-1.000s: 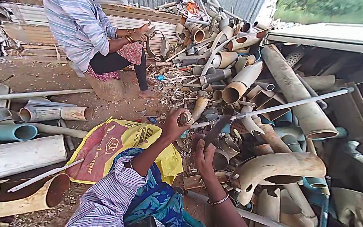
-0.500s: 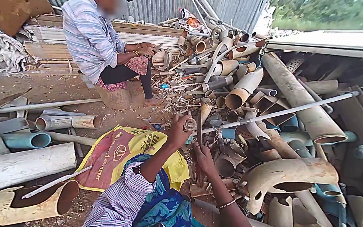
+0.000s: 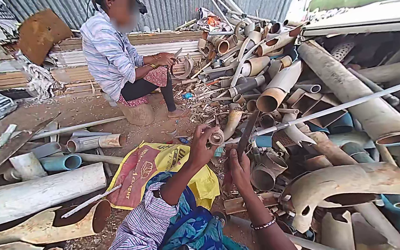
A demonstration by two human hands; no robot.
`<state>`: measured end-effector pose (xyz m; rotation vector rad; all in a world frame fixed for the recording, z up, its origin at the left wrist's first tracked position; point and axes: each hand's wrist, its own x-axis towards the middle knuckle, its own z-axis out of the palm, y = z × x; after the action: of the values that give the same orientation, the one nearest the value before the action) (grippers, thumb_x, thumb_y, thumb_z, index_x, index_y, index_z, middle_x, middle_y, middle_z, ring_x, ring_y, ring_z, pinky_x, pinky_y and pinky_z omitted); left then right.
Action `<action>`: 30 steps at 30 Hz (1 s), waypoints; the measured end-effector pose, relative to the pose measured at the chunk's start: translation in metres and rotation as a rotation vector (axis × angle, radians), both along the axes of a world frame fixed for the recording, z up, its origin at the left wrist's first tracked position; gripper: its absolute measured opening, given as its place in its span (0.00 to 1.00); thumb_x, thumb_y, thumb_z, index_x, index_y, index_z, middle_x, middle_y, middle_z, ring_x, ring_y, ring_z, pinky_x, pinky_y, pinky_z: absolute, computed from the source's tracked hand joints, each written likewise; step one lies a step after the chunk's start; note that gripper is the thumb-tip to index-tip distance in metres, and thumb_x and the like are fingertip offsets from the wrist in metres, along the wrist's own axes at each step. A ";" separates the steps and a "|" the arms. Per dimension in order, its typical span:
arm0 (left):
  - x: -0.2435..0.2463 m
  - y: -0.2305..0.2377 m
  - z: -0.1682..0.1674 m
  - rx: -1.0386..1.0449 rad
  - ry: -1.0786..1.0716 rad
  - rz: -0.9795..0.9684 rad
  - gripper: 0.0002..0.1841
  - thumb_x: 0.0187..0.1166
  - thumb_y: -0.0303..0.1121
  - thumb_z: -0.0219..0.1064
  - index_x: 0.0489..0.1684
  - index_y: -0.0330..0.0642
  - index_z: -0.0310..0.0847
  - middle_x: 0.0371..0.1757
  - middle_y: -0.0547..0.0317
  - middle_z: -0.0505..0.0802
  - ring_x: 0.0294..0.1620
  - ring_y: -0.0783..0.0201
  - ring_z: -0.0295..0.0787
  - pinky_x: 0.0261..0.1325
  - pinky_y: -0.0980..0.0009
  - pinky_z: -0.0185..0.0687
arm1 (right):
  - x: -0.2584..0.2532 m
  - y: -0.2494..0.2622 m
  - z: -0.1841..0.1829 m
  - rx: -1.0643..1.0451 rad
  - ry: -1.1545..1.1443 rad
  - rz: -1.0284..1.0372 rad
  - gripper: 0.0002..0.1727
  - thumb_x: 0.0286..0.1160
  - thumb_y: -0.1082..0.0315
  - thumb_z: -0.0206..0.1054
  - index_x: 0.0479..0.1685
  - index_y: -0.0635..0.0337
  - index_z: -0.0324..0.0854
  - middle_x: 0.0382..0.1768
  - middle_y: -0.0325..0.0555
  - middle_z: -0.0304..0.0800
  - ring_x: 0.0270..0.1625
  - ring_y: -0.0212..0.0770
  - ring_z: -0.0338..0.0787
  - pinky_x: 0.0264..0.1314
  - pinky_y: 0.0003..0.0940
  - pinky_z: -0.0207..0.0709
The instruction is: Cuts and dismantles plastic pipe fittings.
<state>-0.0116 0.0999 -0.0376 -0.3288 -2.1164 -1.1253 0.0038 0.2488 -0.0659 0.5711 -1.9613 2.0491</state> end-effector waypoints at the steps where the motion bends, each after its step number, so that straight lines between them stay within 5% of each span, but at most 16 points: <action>1: 0.001 0.000 -0.002 -0.009 0.041 -0.033 0.26 0.60 0.23 0.82 0.62 0.36 0.89 0.65 0.38 0.84 0.62 0.50 0.85 0.63 0.57 0.85 | 0.001 -0.002 0.003 -0.096 -0.111 0.047 0.18 0.91 0.64 0.46 0.64 0.69 0.71 0.24 0.30 0.77 0.15 0.22 0.73 0.19 0.20 0.76; 3: 0.001 0.002 -0.006 -0.033 0.076 -0.086 0.23 0.62 0.22 0.80 0.61 0.34 0.89 0.66 0.37 0.87 0.65 0.47 0.87 0.66 0.53 0.84 | -0.001 -0.004 0.009 -0.272 -0.285 0.151 0.20 0.88 0.68 0.50 0.73 0.69 0.64 0.26 0.34 0.80 0.13 0.25 0.75 0.18 0.20 0.78; 7: 0.001 0.010 -0.014 -0.070 -0.016 -0.194 0.24 0.67 0.21 0.75 0.66 0.30 0.85 0.68 0.35 0.87 0.69 0.42 0.86 0.72 0.47 0.80 | -0.004 -0.005 0.012 -0.355 -0.410 0.154 0.03 0.84 0.75 0.56 0.46 0.62 0.73 0.10 0.32 0.76 0.09 0.26 0.74 0.15 0.21 0.76; 9: -0.001 0.008 -0.014 -0.027 -0.042 -0.279 0.27 0.66 0.22 0.75 0.68 0.28 0.82 0.70 0.35 0.86 0.71 0.45 0.84 0.74 0.52 0.80 | -0.008 -0.004 0.010 -0.346 -0.373 0.125 0.03 0.85 0.76 0.55 0.45 0.62 0.74 0.12 0.33 0.77 0.10 0.26 0.74 0.15 0.21 0.76; 11: -0.002 0.003 -0.012 0.084 -0.060 -0.402 0.26 0.67 0.24 0.68 0.68 0.25 0.80 0.72 0.33 0.84 0.70 0.51 0.84 0.66 0.62 0.84 | -0.013 -0.002 0.010 -0.322 -0.346 0.090 0.05 0.87 0.74 0.54 0.47 0.62 0.75 0.12 0.32 0.76 0.09 0.25 0.74 0.14 0.21 0.76; 14: 0.005 0.001 -0.003 0.310 -0.222 -0.513 0.24 0.77 0.28 0.56 0.70 0.21 0.76 0.72 0.38 0.83 0.65 0.64 0.83 0.62 0.70 0.81 | -0.016 0.004 0.012 -0.301 -0.331 0.063 0.10 0.91 0.71 0.48 0.45 0.59 0.74 0.09 0.29 0.75 0.08 0.24 0.74 0.14 0.20 0.75; 19: 0.011 0.007 0.009 0.478 -0.460 -0.429 0.21 0.83 0.27 0.62 0.71 0.24 0.73 0.48 0.53 0.89 0.41 0.75 0.83 0.45 0.77 0.78 | -0.014 0.003 0.007 -0.209 -0.295 0.121 0.11 0.91 0.72 0.46 0.50 0.60 0.76 0.13 0.27 0.77 0.09 0.22 0.72 0.14 0.17 0.74; 21: 0.012 0.005 0.011 0.538 -0.503 -0.455 0.20 0.81 0.25 0.65 0.68 0.24 0.75 0.51 0.51 0.89 0.45 0.74 0.84 0.51 0.76 0.80 | -0.012 -0.001 0.008 -0.211 -0.331 0.115 0.12 0.92 0.71 0.46 0.48 0.59 0.76 0.11 0.27 0.76 0.08 0.22 0.72 0.13 0.17 0.73; 23: 0.011 0.003 0.012 0.619 -0.509 -0.464 0.19 0.76 0.21 0.68 0.65 0.23 0.76 0.52 0.48 0.90 0.49 0.71 0.87 0.58 0.74 0.84 | -0.010 -0.004 0.008 -0.234 -0.344 0.101 0.12 0.92 0.72 0.47 0.56 0.63 0.77 0.15 0.30 0.77 0.08 0.23 0.71 0.13 0.18 0.73; 25: 0.009 0.000 0.012 0.655 -0.495 -0.412 0.19 0.74 0.19 0.70 0.63 0.22 0.77 0.52 0.47 0.90 0.49 0.71 0.88 0.58 0.74 0.85 | -0.007 -0.005 0.009 -0.225 -0.292 0.080 0.17 0.92 0.70 0.43 0.67 0.67 0.72 0.20 0.30 0.76 0.10 0.23 0.71 0.14 0.18 0.74; 27: 0.007 -0.003 0.012 0.670 -0.499 -0.314 0.18 0.76 0.20 0.71 0.63 0.23 0.77 0.51 0.46 0.91 0.46 0.72 0.88 0.57 0.75 0.84 | -0.003 -0.006 0.010 -0.181 -0.181 0.059 0.23 0.93 0.63 0.35 0.70 0.67 0.68 0.24 0.27 0.77 0.12 0.21 0.72 0.15 0.17 0.74; 30: 0.005 -0.004 0.009 0.675 -0.513 -0.174 0.14 0.83 0.25 0.67 0.62 0.27 0.80 0.47 0.50 0.91 0.39 0.75 0.83 0.50 0.76 0.80 | 0.002 -0.015 0.002 -0.142 0.052 0.016 0.29 0.93 0.52 0.36 0.66 0.73 0.66 0.25 0.24 0.77 0.16 0.18 0.73 0.19 0.15 0.74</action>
<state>-0.0071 0.0957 -0.0288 0.1146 -1.9776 -2.1134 0.0058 0.2343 -0.0640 0.6043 -1.7706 2.1390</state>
